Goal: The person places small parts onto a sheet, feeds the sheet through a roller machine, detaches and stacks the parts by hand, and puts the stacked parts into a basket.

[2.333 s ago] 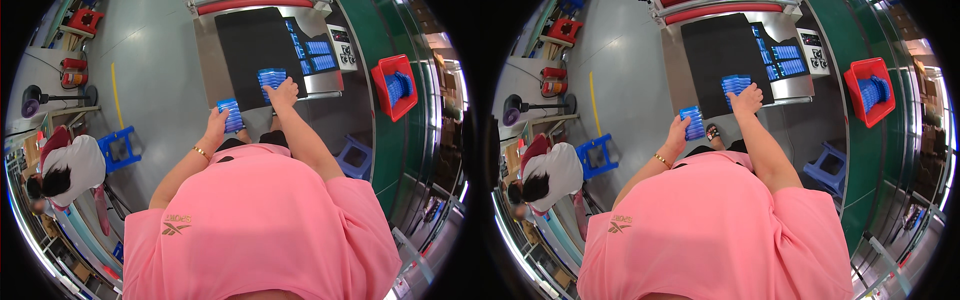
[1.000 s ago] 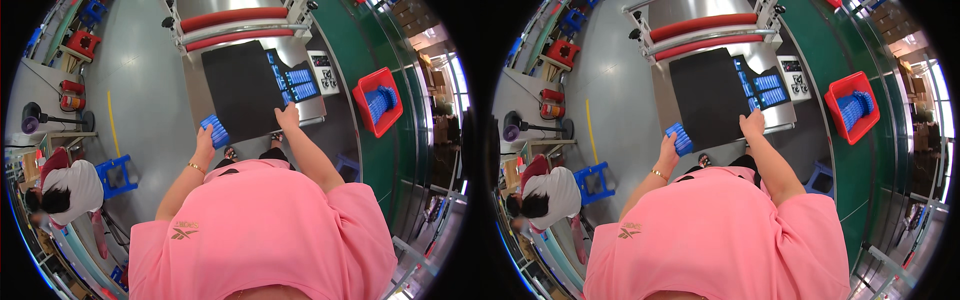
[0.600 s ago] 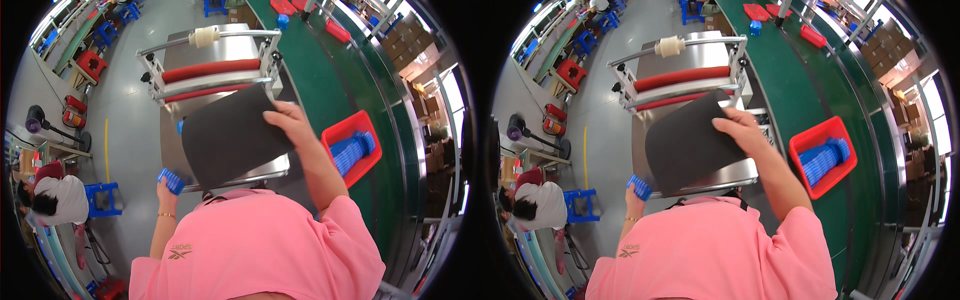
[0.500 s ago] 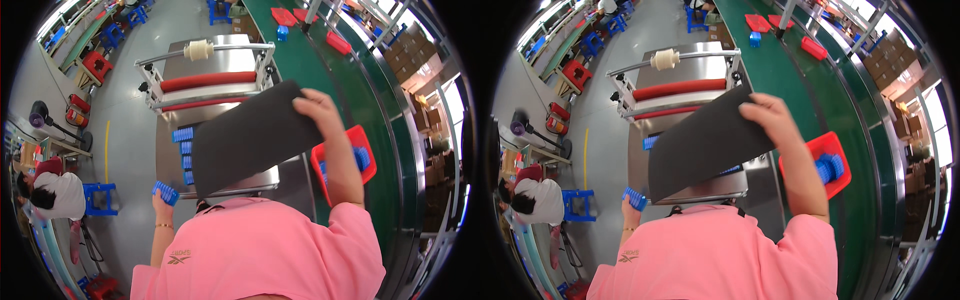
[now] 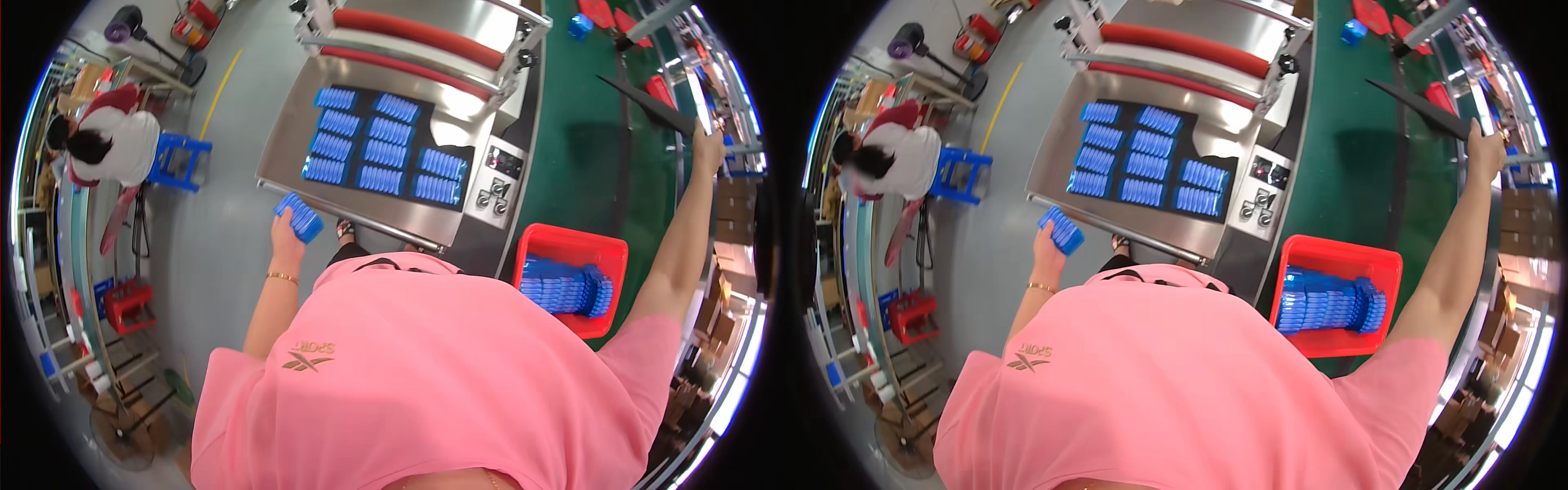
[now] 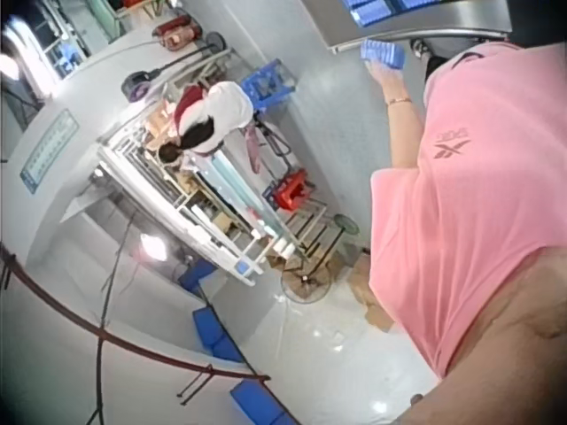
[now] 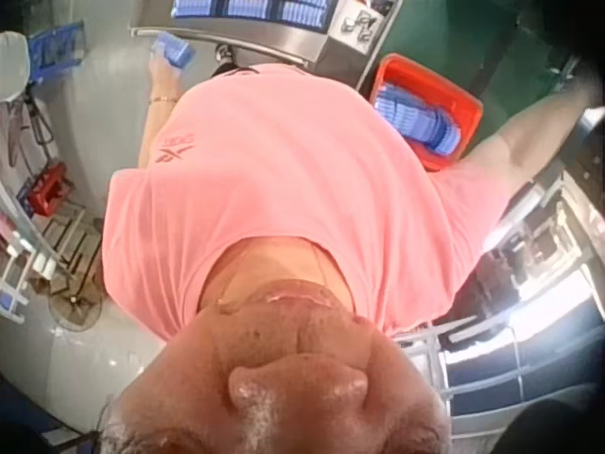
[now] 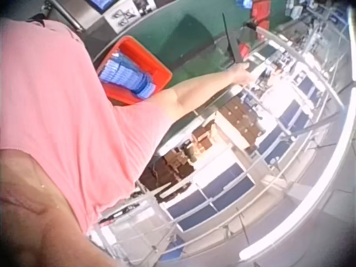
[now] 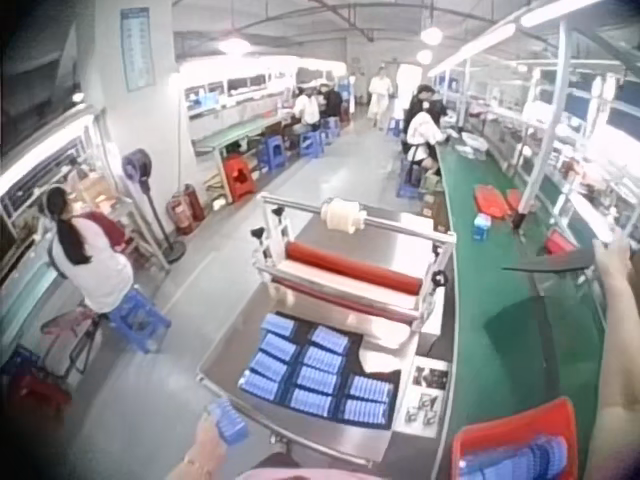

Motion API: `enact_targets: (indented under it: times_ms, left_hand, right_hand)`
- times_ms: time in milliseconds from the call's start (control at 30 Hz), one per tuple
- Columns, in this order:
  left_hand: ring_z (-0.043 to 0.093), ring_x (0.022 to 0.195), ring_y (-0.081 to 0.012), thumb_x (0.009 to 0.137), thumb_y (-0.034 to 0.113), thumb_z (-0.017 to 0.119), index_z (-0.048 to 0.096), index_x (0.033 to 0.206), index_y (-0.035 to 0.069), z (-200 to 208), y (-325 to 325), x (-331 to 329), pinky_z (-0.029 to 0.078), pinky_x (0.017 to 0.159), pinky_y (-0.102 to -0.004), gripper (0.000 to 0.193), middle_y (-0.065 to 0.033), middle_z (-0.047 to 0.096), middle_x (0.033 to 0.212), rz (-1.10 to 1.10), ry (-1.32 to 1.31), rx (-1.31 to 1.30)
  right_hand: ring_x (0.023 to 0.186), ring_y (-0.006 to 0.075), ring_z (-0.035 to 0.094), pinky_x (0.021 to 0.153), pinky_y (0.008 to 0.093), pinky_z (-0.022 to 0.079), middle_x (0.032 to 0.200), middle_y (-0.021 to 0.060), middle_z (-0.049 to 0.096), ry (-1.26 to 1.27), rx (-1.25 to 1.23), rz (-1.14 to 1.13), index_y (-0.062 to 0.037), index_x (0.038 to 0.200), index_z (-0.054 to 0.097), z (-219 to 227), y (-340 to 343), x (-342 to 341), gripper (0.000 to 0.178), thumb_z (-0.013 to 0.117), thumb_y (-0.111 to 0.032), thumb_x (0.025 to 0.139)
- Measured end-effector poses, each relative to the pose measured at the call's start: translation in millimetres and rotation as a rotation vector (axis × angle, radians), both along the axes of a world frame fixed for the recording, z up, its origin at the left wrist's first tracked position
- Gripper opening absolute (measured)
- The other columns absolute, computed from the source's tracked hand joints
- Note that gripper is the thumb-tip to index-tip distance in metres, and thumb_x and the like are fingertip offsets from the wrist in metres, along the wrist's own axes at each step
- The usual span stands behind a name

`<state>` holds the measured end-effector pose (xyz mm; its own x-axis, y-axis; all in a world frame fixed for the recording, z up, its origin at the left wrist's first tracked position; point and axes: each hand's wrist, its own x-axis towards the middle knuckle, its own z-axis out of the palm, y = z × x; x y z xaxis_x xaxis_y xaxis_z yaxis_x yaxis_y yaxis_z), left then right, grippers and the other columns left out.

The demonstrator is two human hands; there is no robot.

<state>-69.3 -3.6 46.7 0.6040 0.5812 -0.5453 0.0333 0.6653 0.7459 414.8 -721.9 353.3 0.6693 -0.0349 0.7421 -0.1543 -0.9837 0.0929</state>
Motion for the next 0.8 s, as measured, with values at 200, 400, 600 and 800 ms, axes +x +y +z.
enact_targets:
  times_ms: [200, 400, 600, 800]
  left_hand:
    - [0.061, 0.087, -0.0188, 0.096, 0.014, 0.046, 0.050, 0.123, 0.005, -3.5, -25.3, -13.0, 0.053, 0.078, -0.0374, 0.029, -0.0054, 0.060, 0.102, -0.026, 0.047, -0.040]
    - [0.061, 0.088, -0.0168, 0.096, 0.015, 0.048, 0.049, 0.124, 0.004, 5.2, -43.7, 7.1, 0.053, 0.079, -0.0356, 0.030, -0.0050, 0.061, 0.104, -0.187, 0.014, -0.061]
    - [0.062, 0.091, -0.0176, 0.095, 0.015, 0.048, 0.049, 0.123, 0.004, 0.5, -46.7, -5.4, 0.053, 0.079, -0.0350, 0.029, -0.0060, 0.060, 0.106, -0.173, 0.021, -0.047]
    - [0.063, 0.092, -0.0215, 0.096, 0.015, 0.047, 0.047, 0.122, 0.002, -0.4, -43.8, -6.9, 0.054, 0.080, -0.0389, 0.029, -0.0083, 0.060, 0.107, -0.191, 0.039, -0.083]
  right_hand:
    - [0.089, 0.0314, 0.063, 0.077, 0.0391, 0.049, 0.094, 0.0140, 0.065, 0.929, 0.452, 0.754, -0.0079, 0.092, 0.068, -156.3, 295.4, -163.3, 0.018, 0.061, -0.022, 0.083]
    - [0.099, 0.0323, 0.059, 0.082, 0.0411, 0.049, 0.101, 0.0159, 0.062, 1.128, 0.316, 0.902, -0.0051, 0.101, 0.062, -326.0, 402.2, -224.3, 0.029, 0.067, -0.024, 0.079]
    - [0.095, 0.0333, 0.058, 0.082, 0.0406, 0.048, 0.099, 0.0155, 0.059, 1.182, 0.089, 0.588, -0.0021, 0.101, 0.059, -328.5, 423.0, -222.5, 0.045, 0.075, -0.032, 0.072]
    - [0.081, 0.0325, 0.060, 0.070, 0.0412, 0.048, 0.084, 0.0167, 0.060, 1.282, 0.347, 0.989, -0.0018, 0.078, 0.063, -319.4, 421.0, -209.0, 0.032, 0.071, -0.033, 0.075]
